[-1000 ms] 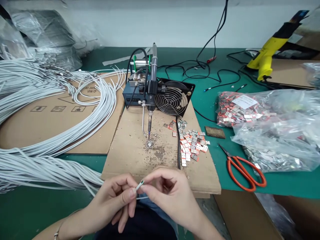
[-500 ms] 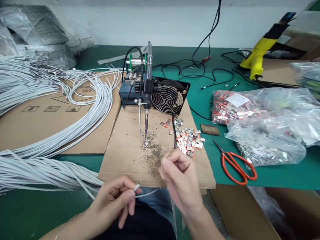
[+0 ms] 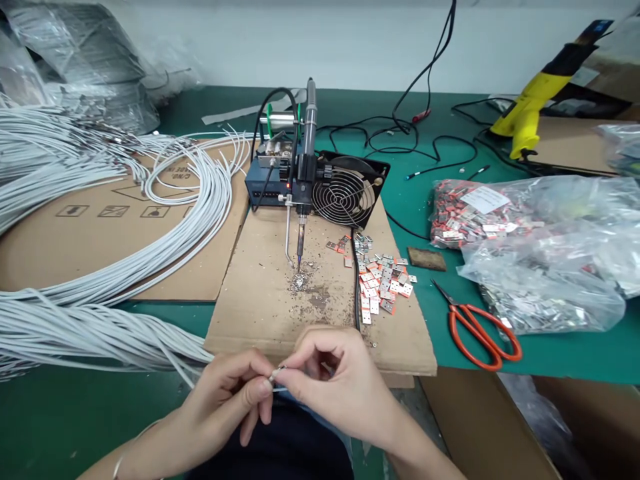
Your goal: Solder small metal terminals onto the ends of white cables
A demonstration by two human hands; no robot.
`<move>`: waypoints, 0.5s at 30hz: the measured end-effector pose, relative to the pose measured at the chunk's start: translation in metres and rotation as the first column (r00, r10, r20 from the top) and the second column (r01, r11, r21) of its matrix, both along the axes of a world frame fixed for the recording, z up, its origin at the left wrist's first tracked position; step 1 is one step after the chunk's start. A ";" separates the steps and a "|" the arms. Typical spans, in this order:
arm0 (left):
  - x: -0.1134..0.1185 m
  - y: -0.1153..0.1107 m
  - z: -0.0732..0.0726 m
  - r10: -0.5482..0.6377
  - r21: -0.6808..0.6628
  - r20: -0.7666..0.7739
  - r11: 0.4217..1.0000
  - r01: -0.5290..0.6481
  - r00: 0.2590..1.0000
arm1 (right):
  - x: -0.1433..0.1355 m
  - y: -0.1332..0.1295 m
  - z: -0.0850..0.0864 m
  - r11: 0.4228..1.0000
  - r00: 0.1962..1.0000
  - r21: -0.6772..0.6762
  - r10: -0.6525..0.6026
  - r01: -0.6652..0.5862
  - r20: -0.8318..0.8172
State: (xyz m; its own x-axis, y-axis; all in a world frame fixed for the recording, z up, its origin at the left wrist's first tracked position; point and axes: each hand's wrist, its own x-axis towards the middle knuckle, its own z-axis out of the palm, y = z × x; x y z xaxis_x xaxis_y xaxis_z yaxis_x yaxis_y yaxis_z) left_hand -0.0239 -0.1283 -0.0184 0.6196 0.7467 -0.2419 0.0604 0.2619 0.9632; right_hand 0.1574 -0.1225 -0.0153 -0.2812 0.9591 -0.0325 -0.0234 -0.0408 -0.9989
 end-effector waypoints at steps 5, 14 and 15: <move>0.011 -0.005 -0.009 0.119 -0.131 0.134 0.986 -0.102 0.984 | -0.018 -0.009 -0.010 0.972 0.977 0.134 -0.179 0.194 -0.117; 0.015 -0.006 -0.014 0.304 -0.318 0.242 0.922 -0.221 0.921 | -0.040 -0.015 -0.024 0.777 0.906 0.490 -0.418 0.395 -0.068; 0.014 -0.005 -0.014 0.322 -0.324 0.246 0.916 -0.236 0.914 | -0.039 -0.015 -0.025 0.742 0.901 0.546 -0.429 0.389 -0.058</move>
State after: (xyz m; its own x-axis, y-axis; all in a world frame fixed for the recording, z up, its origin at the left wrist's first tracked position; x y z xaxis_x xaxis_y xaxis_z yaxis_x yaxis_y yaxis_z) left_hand -0.0099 -0.1329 -0.0321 0.4700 0.8263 -0.3103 -0.3247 0.4888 0.8097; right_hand 0.1188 -0.1376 -0.0401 0.1255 0.8492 0.5130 0.1545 0.4940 -0.8556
